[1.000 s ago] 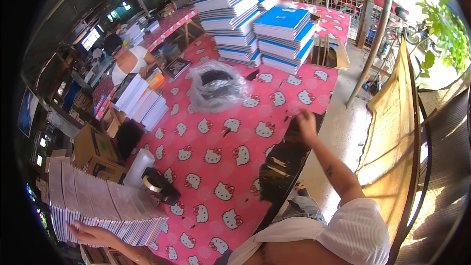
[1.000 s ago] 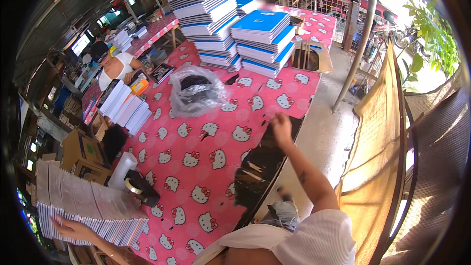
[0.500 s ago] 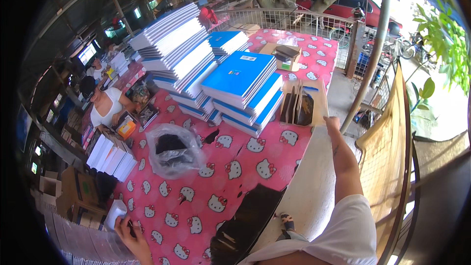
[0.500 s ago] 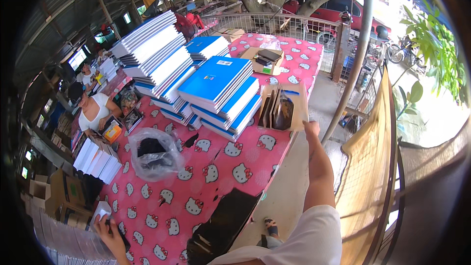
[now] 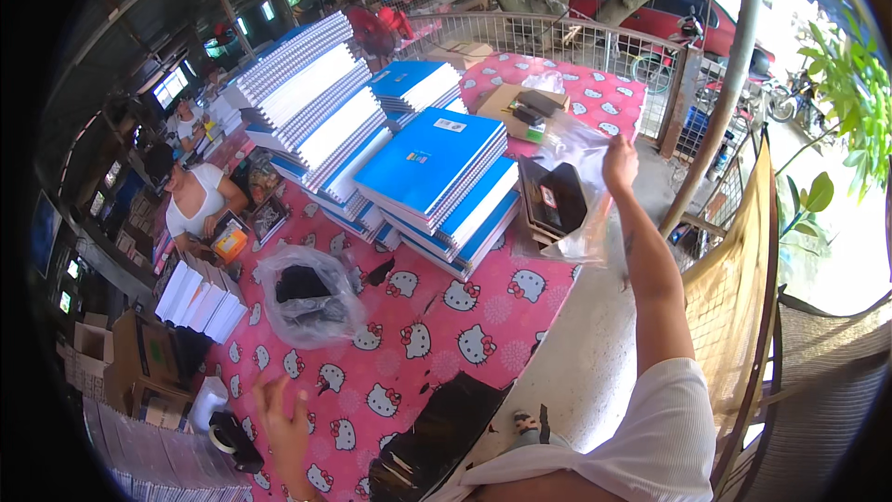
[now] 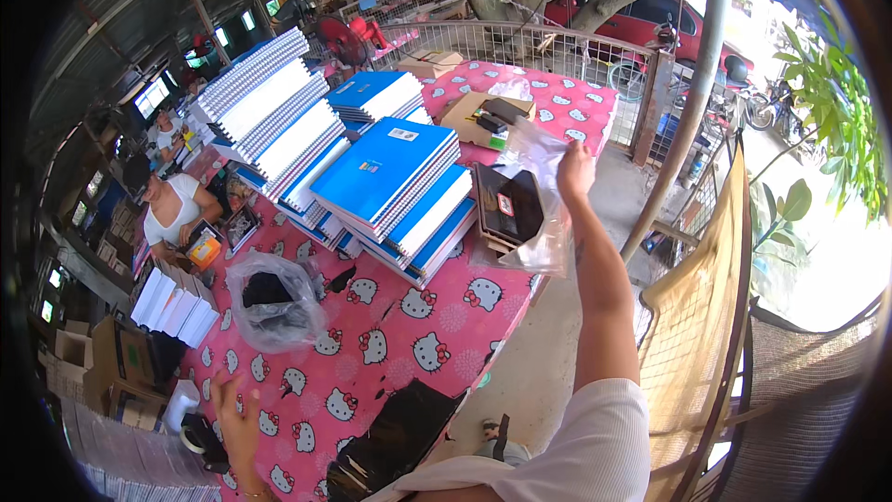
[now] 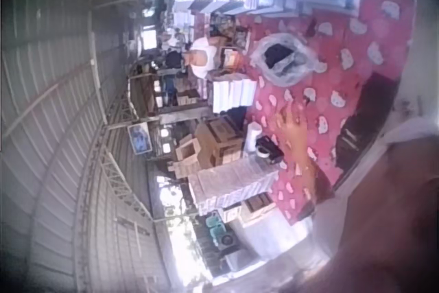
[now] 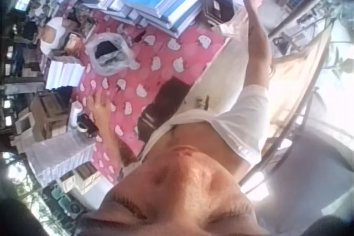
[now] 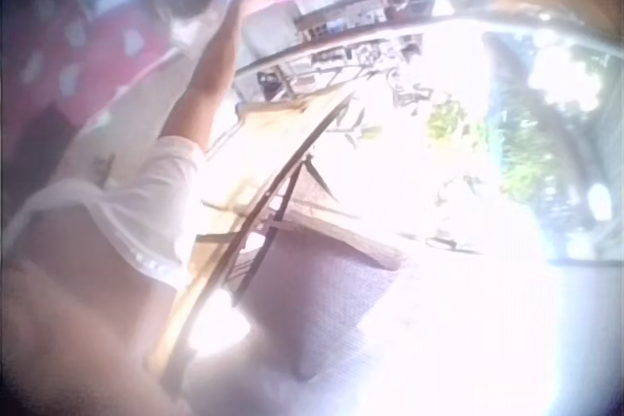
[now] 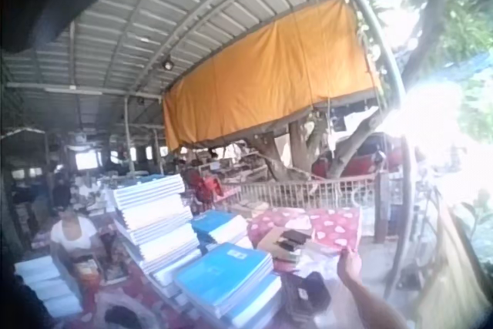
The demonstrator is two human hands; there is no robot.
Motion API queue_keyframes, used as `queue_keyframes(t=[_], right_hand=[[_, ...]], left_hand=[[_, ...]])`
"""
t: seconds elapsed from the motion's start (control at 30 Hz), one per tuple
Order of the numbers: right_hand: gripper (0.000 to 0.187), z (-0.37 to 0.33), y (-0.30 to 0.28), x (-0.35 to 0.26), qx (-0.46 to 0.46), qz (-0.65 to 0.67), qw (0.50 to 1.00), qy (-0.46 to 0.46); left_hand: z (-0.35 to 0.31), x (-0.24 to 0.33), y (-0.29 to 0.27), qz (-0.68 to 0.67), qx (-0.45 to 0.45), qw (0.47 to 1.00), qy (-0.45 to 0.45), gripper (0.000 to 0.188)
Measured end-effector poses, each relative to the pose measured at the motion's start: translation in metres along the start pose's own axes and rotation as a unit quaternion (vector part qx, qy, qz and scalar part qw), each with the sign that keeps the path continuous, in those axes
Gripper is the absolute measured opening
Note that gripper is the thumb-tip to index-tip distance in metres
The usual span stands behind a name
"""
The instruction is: The person places stacks of notebooks into individual plastic sleeves and seals them using tape.
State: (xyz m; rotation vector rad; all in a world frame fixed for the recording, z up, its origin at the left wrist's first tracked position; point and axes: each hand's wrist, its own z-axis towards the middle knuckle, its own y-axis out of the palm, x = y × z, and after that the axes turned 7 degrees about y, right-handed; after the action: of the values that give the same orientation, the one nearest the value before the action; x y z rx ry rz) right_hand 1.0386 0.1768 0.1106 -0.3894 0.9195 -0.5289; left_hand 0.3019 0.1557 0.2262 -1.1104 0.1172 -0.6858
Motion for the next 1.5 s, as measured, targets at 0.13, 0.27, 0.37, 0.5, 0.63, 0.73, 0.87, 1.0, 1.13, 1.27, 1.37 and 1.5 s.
queue_keyframes(t=[0.13, 0.27, 0.37, 0.5, 0.63, 0.73, 0.87, 1.0, 1.13, 1.27, 1.37, 1.5], right_hand=[[0.013, 0.039, -0.051, -0.027, 0.062, 0.029, 0.995, -0.067], [0.01, 0.012, -0.157, -0.112, 0.032, 0.05, 0.969, -0.24], [0.016, -0.053, -0.268, -0.176, -0.022, 0.055, 0.91, -0.41], [0.023, -0.151, -0.357, -0.231, -0.205, 0.15, 0.781, -0.571], [0.032, -0.22, -0.354, -0.26, -0.396, 0.313, 0.637, -0.582], [0.054, -0.267, -0.307, -0.238, -0.719, 0.487, 0.468, -0.164], [0.034, -0.406, -0.237, -0.203, -0.818, 0.456, 0.317, 0.146], [0.026, -0.507, -0.232, -0.2, -0.835, 0.425, 0.269, 0.223], [0.029, -0.55, -0.265, -0.229, -0.825, 0.416, 0.352, 0.146], [0.037, -0.508, -0.275, -0.243, -0.829, 0.373, 0.418, -0.009], [0.043, -0.447, -0.25, -0.24, -0.818, 0.449, 0.355, 0.061], [0.054, -0.479, -0.192, -0.218, -0.795, 0.457, 0.354, 0.184]], left_hand=[[-0.006, 0.012, 0.002, -0.048, -0.008, 0.999, -0.01, 0.037], [0.006, 0.038, 0.008, -0.066, 0.036, 0.996, 0.044, 0.047], [0.024, 0.082, 0.017, -0.137, 0.092, 0.974, 0.154, 0.053], [0.043, 0.148, 0.002, -0.109, 0.172, 0.944, 0.259, 0.054], [0.015, 0.092, -0.017, -0.189, 0.092, 0.957, 0.202, 0.031], [-0.02, 0.037, -0.036, -0.373, 0.055, 0.926, 0.019, 0.014], [-0.088, -0.069, 0.001, -0.326, -0.138, 0.924, -0.142, 0.028], [-0.156, -0.125, 0.044, -0.078, 0.06, 0.993, 0.058, 0.053], [-0.185, -0.051, -0.002, -0.511, -0.081, 0.84, -0.162, 0.07], [-0.199, -0.092, -0.049, -0.464, -0.081, 0.866, -0.168, 0.03], [-0.188, -0.129, -0.119, -0.55, -0.123, 0.797, -0.217, 0.023], [-0.182, -0.186, -0.073, -0.466, -0.192, 0.845, -0.179, 0.027]])
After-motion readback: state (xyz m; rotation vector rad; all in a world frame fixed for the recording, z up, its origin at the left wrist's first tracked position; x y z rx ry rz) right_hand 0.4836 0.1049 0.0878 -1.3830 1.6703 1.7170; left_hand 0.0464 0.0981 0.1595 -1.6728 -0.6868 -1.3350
